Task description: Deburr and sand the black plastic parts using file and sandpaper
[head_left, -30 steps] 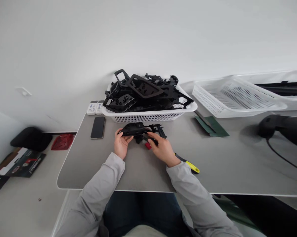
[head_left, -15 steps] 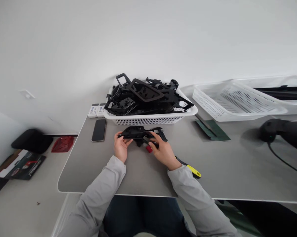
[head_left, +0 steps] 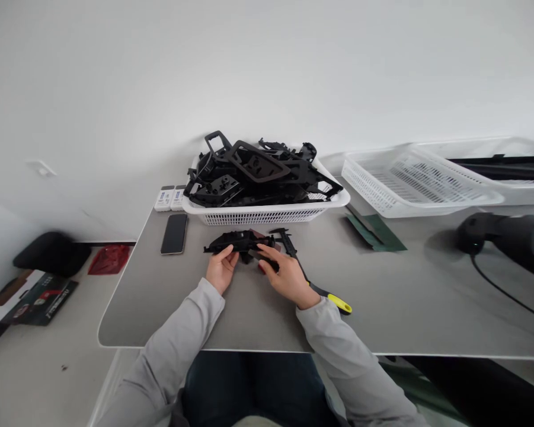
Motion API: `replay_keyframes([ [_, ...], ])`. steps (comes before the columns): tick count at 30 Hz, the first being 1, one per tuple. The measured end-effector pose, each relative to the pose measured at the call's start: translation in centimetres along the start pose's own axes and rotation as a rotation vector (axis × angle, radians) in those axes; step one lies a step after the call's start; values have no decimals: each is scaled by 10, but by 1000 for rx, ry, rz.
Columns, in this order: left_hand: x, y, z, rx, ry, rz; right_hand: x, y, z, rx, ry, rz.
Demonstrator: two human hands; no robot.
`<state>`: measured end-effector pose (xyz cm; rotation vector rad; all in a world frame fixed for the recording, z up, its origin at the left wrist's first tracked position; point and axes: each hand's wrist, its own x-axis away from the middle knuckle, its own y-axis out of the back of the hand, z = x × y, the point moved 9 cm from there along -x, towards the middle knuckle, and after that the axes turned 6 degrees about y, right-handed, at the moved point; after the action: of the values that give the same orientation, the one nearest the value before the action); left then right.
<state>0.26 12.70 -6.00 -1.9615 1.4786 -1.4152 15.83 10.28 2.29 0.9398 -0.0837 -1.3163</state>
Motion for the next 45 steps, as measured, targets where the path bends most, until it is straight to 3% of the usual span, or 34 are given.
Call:
replay_keyframes([
  [6,2,-9,18,-134,119,106,0,-5,1,12,14,33],
  [13,0,-8,13,-227,-21,119,1,-16,-3,60,-10,73],
  [20,7,-16,10,-232,-70,177,0,-17,1,95,-3,77],
  [45,2,-11,12,-329,-95,235,-1,-17,5,131,21,110],
])
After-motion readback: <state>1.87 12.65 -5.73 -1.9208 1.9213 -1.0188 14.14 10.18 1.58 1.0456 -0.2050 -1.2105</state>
